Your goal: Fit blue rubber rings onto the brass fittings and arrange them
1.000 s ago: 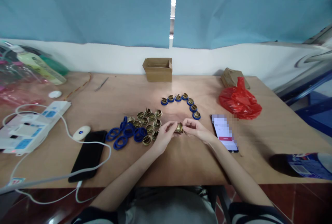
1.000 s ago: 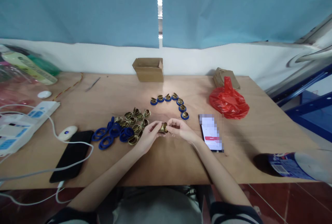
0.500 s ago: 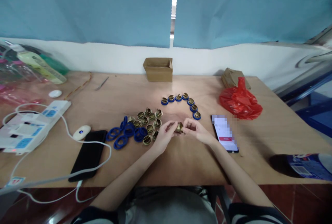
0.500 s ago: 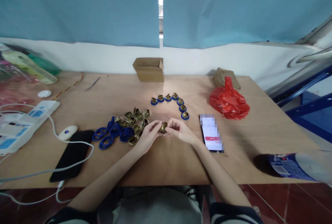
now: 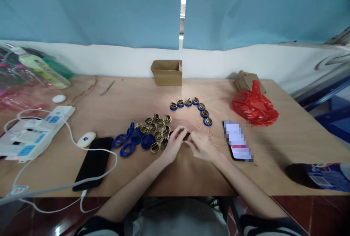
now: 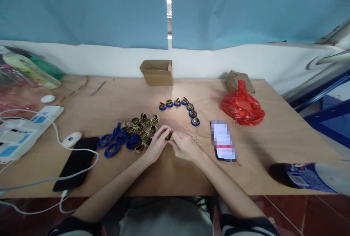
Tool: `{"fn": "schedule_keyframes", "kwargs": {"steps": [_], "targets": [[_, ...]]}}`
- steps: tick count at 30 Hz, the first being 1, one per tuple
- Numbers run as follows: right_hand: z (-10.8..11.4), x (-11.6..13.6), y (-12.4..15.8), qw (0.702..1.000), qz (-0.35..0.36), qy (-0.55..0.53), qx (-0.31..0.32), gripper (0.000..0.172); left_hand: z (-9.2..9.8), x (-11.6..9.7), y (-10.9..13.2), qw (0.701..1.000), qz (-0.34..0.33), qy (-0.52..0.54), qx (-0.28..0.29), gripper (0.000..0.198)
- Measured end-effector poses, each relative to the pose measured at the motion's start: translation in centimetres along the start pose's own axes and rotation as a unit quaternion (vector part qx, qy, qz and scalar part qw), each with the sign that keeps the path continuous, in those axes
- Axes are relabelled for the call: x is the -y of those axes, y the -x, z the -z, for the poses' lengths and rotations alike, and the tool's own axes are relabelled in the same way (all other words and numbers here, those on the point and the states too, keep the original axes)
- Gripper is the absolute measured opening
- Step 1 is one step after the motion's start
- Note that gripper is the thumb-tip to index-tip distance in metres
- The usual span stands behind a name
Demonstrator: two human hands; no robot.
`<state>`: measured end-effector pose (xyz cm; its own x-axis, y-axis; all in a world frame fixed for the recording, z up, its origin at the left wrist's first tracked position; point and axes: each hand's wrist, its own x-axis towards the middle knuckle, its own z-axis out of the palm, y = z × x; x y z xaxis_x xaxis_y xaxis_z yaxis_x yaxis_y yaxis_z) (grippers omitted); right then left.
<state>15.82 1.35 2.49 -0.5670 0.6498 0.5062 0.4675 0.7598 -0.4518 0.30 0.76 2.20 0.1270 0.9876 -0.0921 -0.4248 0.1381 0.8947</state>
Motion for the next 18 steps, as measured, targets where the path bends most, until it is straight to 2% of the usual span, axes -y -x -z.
{"fn": "schedule_keyframes", "kwargs": {"steps": [4, 9, 14, 18], "targets": [[-0.26, 0.12, 0.08, 0.996, 0.047, 0.07, -0.034, 0.015, 0.06, 0.05, -0.09, 1.0, -0.015, -0.009, 0.008, 0.022], [-0.31, 0.34, 0.06, 0.991, 0.062, 0.111, -0.039, 0.018, 0.14, 0.23, -0.18, 1.0, -0.02, -0.015, 0.001, 0.02], [-0.31, 0.23, 0.11, 0.992, 0.061, 0.11, -0.034, 0.017, 0.3, 0.31, -0.16, 0.999, -0.029, -0.028, 0.004, 0.017], [-0.09, -0.1, 0.01, 0.997, 0.035, 0.068, -0.015, 0.012, 0.58, 0.27, -0.23, 0.996, -0.046, -0.074, -0.004, 0.019]]}}
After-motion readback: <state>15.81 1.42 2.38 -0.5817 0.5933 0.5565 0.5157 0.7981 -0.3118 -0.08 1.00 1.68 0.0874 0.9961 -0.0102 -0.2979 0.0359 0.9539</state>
